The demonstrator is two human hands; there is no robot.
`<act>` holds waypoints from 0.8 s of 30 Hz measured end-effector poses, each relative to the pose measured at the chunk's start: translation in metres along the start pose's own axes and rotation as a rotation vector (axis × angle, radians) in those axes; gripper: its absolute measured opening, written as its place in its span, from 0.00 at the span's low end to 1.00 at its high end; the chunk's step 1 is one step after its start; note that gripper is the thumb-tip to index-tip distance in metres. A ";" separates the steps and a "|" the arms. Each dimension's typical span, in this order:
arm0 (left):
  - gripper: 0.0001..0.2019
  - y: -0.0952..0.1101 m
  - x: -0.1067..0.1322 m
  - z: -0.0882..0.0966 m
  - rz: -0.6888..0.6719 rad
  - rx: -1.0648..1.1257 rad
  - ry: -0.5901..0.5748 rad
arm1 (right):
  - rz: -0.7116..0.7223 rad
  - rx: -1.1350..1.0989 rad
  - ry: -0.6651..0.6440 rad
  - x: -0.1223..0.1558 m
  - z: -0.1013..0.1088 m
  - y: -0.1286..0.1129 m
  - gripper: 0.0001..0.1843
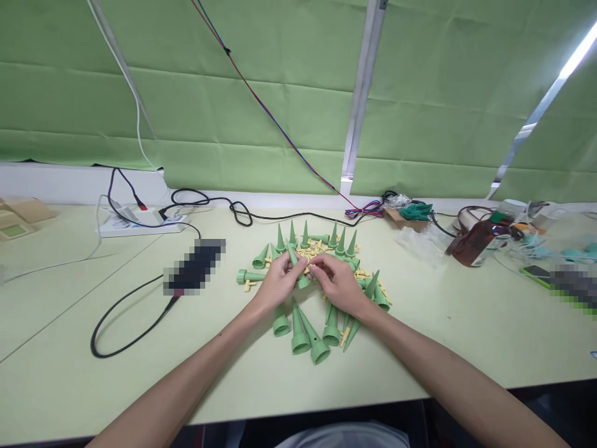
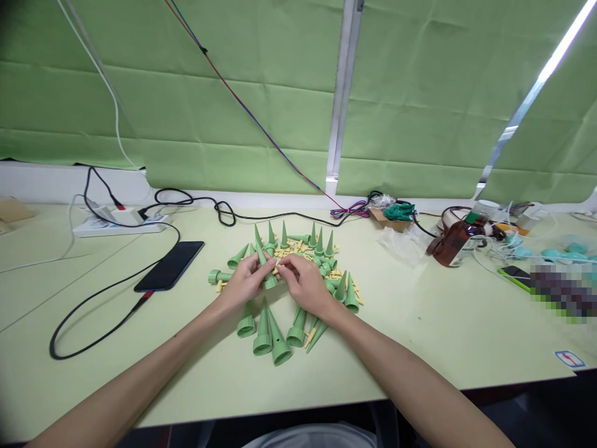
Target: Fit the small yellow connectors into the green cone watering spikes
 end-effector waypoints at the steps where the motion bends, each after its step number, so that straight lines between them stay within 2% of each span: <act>1: 0.16 0.000 0.000 0.000 0.001 -0.001 0.000 | -0.001 -0.005 -0.001 0.000 0.000 0.000 0.10; 13: 0.16 0.004 0.002 -0.001 -0.003 0.002 -0.017 | -0.002 0.063 -0.007 -0.001 0.002 0.001 0.12; 19: 0.17 0.007 0.003 -0.003 0.005 -0.018 -0.039 | 0.076 0.169 0.015 -0.002 0.003 -0.002 0.16; 24: 0.18 0.011 0.004 -0.005 0.007 -0.035 -0.048 | 0.041 0.214 0.010 -0.002 0.001 0.004 0.20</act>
Point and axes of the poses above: each hand's wrist, its own x-axis away from the middle knuckle, its own z-axis out of the back of the hand, y = z × x, the point moved 7 cm from there along -x, towards the middle knuckle, and after that the axes turned 9 degrees about -z, right-handed, at the moved point
